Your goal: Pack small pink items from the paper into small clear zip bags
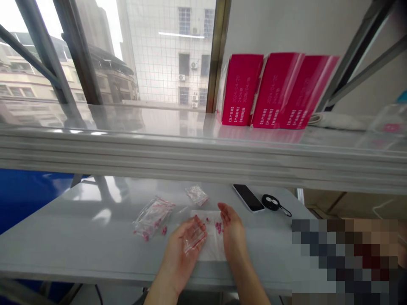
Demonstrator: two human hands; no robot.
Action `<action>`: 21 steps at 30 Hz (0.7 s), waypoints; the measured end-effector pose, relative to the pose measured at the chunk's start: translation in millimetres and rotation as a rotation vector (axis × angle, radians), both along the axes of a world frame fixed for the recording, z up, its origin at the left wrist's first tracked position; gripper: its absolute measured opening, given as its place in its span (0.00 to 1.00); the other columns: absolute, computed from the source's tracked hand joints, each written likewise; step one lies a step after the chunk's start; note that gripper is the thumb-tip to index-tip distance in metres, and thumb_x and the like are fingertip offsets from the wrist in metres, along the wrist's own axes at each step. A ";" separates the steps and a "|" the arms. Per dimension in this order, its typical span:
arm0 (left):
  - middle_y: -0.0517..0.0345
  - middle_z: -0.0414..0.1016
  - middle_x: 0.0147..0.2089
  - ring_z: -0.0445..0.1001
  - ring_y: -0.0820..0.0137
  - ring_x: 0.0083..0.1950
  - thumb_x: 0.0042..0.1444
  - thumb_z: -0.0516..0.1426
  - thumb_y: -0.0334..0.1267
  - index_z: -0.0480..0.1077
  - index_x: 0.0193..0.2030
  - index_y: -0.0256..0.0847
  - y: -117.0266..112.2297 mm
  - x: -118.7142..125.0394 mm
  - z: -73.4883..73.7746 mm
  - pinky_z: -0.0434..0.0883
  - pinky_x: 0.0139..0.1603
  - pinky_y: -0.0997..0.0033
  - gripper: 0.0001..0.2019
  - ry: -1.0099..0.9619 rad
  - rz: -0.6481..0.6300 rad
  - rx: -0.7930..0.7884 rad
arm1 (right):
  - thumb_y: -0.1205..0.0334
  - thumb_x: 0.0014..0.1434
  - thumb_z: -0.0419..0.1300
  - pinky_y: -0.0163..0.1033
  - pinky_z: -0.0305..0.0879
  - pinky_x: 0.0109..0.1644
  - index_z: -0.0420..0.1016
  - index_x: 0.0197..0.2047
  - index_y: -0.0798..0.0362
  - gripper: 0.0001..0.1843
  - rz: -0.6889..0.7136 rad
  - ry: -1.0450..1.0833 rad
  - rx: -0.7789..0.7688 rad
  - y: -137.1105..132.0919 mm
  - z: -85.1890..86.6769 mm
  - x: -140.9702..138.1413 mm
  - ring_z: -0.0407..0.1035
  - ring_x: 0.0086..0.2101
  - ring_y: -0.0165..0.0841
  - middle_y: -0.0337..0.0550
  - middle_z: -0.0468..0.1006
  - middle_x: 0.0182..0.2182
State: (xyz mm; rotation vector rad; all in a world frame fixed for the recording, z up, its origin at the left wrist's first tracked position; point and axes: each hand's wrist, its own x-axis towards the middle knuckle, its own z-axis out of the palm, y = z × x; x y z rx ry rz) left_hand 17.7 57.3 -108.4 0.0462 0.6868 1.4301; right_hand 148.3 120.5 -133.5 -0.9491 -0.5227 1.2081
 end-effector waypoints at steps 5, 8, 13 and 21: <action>0.51 0.77 0.32 0.75 0.70 0.28 0.55 0.59 0.27 0.75 0.33 0.33 15.8 -14.1 9.3 0.75 0.30 0.71 0.03 0.094 0.035 0.063 | 0.53 0.56 0.64 0.41 0.68 0.54 0.83 0.37 0.49 0.11 0.053 -0.023 0.010 4.1 -5.0 6.2 0.74 0.52 0.39 0.44 0.84 0.43; 0.55 0.75 0.30 0.75 0.71 0.29 0.52 0.61 0.28 0.77 0.40 0.34 37.0 -24.7 13.9 0.75 0.32 0.73 0.08 0.308 0.025 0.143 | 0.52 0.54 0.65 0.41 0.69 0.53 0.83 0.35 0.51 0.12 0.052 0.007 0.026 8.4 -6.5 10.2 0.74 0.51 0.40 0.46 0.84 0.42; 0.56 0.76 0.33 0.76 0.71 0.31 0.46 0.67 0.29 0.72 0.44 0.39 88.1 -32.0 15.5 0.74 0.35 0.72 0.17 0.678 0.047 0.186 | 0.52 0.51 0.67 0.42 0.70 0.52 0.81 0.34 0.53 0.13 0.047 0.099 0.015 8.1 -0.9 12.5 0.76 0.47 0.41 0.47 0.84 0.38; 0.53 0.76 0.33 0.77 0.58 0.39 0.43 0.68 0.39 0.72 0.33 0.42 104.4 -62.7 27.9 0.72 0.44 0.61 0.12 1.214 0.115 0.174 | 0.50 0.49 0.69 0.43 0.72 0.48 0.81 0.31 0.55 0.15 0.092 0.118 0.042 8.6 6.8 20.9 0.77 0.39 0.40 0.47 0.83 0.33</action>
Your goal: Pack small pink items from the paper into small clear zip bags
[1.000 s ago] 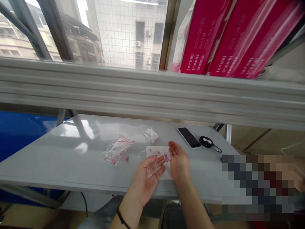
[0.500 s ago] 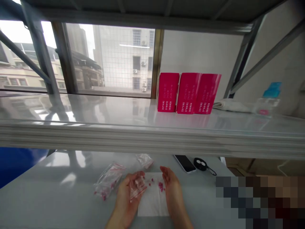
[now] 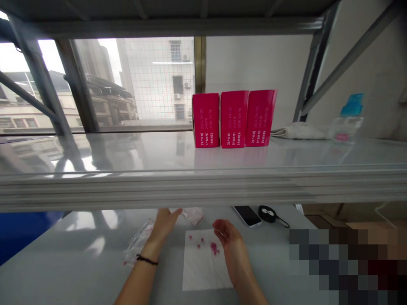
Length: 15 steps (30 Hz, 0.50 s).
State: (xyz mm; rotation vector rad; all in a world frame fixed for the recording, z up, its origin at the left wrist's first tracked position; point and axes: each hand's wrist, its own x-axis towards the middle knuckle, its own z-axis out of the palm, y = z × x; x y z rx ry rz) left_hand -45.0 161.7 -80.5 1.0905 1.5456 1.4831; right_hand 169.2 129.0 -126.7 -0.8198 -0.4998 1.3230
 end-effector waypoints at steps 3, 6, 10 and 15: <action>0.52 0.75 0.37 0.74 0.53 0.44 0.42 0.66 0.43 0.73 0.35 0.43 -22.6 -38.9 4.9 0.69 0.50 0.54 0.13 0.187 0.121 0.000 | 0.50 0.47 0.70 0.44 0.72 0.45 0.82 0.31 0.56 0.16 0.003 0.005 -0.021 1.2 0.0 8.9 0.76 0.37 0.40 0.47 0.83 0.32; 0.49 0.76 0.39 0.75 0.52 0.43 0.46 0.62 0.44 0.76 0.38 0.42 -46.2 -69.1 -2.3 0.68 0.51 0.53 0.13 0.480 0.118 -0.079 | 0.50 0.45 0.71 0.42 0.72 0.40 0.82 0.31 0.56 0.17 0.012 -0.010 -0.040 -1.3 0.3 15.6 0.75 0.35 0.40 0.47 0.82 0.31; 0.39 0.77 0.51 0.74 0.47 0.54 0.55 0.57 0.48 0.76 0.49 0.37 -60.9 -80.1 -29.5 0.65 0.57 0.53 0.21 0.964 0.076 -0.165 | 0.49 0.43 0.71 0.38 0.69 0.32 0.82 0.30 0.56 0.18 0.009 -0.020 -0.069 -10.6 2.6 16.7 0.72 0.32 0.37 0.45 0.80 0.29; 0.33 0.75 0.54 0.72 0.43 0.55 0.56 0.59 0.47 0.71 0.60 0.31 -56.8 -75.8 -50.5 0.64 0.58 0.51 0.28 1.167 0.040 -0.265 | 0.52 0.45 0.72 0.36 0.66 0.29 0.82 0.31 0.56 0.15 0.002 0.011 -0.058 -25.5 7.1 12.3 0.69 0.29 0.33 0.42 0.79 0.28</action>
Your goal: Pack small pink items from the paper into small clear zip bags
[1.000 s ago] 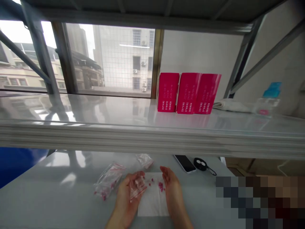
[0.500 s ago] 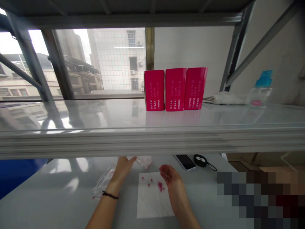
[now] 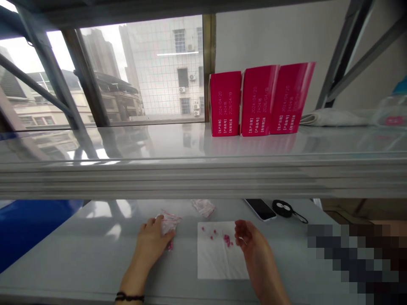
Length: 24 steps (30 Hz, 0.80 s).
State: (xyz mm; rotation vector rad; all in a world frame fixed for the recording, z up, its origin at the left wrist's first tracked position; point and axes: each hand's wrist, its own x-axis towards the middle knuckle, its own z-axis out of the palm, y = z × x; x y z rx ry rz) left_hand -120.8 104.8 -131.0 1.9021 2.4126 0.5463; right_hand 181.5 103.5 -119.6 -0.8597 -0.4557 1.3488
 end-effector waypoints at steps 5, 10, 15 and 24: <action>0.39 0.74 0.55 0.73 0.49 0.54 0.58 0.58 0.38 0.61 0.69 0.35 -0.4 -0.6 2.3 0.67 0.57 0.55 0.32 -0.053 0.000 0.100 | 0.53 0.44 0.73 0.36 0.66 0.31 0.81 0.31 0.55 0.15 -0.027 0.027 -0.014 -10.0 4.4 -3.5 0.70 0.31 0.34 0.42 0.80 0.30; 0.42 0.75 0.57 0.75 0.53 0.54 0.59 0.57 0.35 0.56 0.71 0.35 -5.3 -7.4 1.6 0.70 0.56 0.58 0.33 -0.129 0.024 0.196 | 0.51 0.45 0.73 0.38 0.68 0.34 0.81 0.33 0.53 0.16 -0.015 0.033 -0.006 -17.5 8.7 -6.8 0.71 0.32 0.35 0.41 0.80 0.32; 0.43 0.79 0.53 0.74 0.49 0.57 0.58 0.58 0.36 0.65 0.67 0.33 -4.5 -13.9 -3.5 0.70 0.58 0.54 0.29 -0.055 0.059 0.251 | 0.49 0.45 0.74 0.36 0.64 0.31 0.80 0.31 0.54 0.18 -0.005 -0.012 0.001 -19.4 11.4 -9.1 0.68 0.29 0.33 0.41 0.80 0.30; 0.42 0.80 0.53 0.74 0.48 0.57 0.59 0.57 0.34 0.69 0.63 0.32 -4.1 -13.7 -2.3 0.71 0.58 0.51 0.25 -0.016 0.033 0.392 | 0.47 0.54 0.68 0.35 0.61 0.30 0.82 0.33 0.55 0.18 0.081 -0.139 0.042 -22.2 9.1 -19.3 0.64 0.27 0.31 0.41 0.76 0.26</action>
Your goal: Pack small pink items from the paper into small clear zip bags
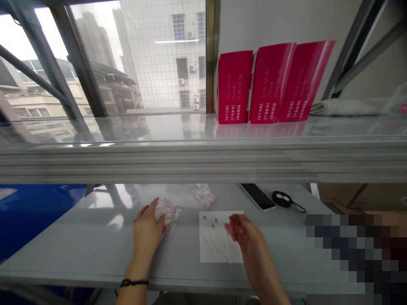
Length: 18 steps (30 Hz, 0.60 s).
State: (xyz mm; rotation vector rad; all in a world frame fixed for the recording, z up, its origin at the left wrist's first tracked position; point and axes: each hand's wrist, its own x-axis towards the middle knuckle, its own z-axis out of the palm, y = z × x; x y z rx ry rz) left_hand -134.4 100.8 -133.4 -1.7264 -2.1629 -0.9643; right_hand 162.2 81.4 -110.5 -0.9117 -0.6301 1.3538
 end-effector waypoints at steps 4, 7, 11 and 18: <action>0.50 0.82 0.45 0.80 0.56 0.46 0.64 0.53 0.36 0.65 0.66 0.38 -8.8 11.2 17.7 0.73 0.53 0.54 0.24 -0.248 -0.131 -0.044 | 0.46 0.56 0.67 0.36 0.60 0.31 0.81 0.33 0.54 0.17 0.037 -0.065 0.016 -0.6 -1.9 -1.3 0.65 0.28 0.32 0.42 0.76 0.29; 0.55 0.82 0.44 0.80 0.62 0.45 0.64 0.55 0.41 0.63 0.67 0.44 -23.0 27.4 37.8 0.74 0.49 0.62 0.25 -0.496 -0.456 -0.181 | 0.48 0.58 0.65 0.36 0.60 0.33 0.82 0.37 0.52 0.15 0.099 -0.195 0.075 -4.9 -0.8 0.6 0.65 0.29 0.33 0.42 0.76 0.29; 0.60 0.82 0.43 0.79 0.65 0.47 0.63 0.59 0.42 0.68 0.64 0.49 -43.0 54.3 60.8 0.70 0.55 0.64 0.22 -0.560 -0.797 -0.377 | 0.49 0.61 0.64 0.39 0.63 0.43 0.82 0.48 0.48 0.16 0.264 -0.462 0.235 -13.3 6.6 1.9 0.69 0.40 0.38 0.44 0.79 0.41; 0.63 0.82 0.44 0.78 0.67 0.48 0.63 0.59 0.37 0.69 0.63 0.53 -56.8 83.9 68.0 0.69 0.54 0.67 0.21 -0.540 -0.870 -0.480 | 0.50 0.65 0.61 0.37 0.54 0.33 0.79 0.34 0.52 0.15 0.619 -0.590 0.357 -18.3 8.9 -5.7 0.60 0.29 0.31 0.36 0.69 0.26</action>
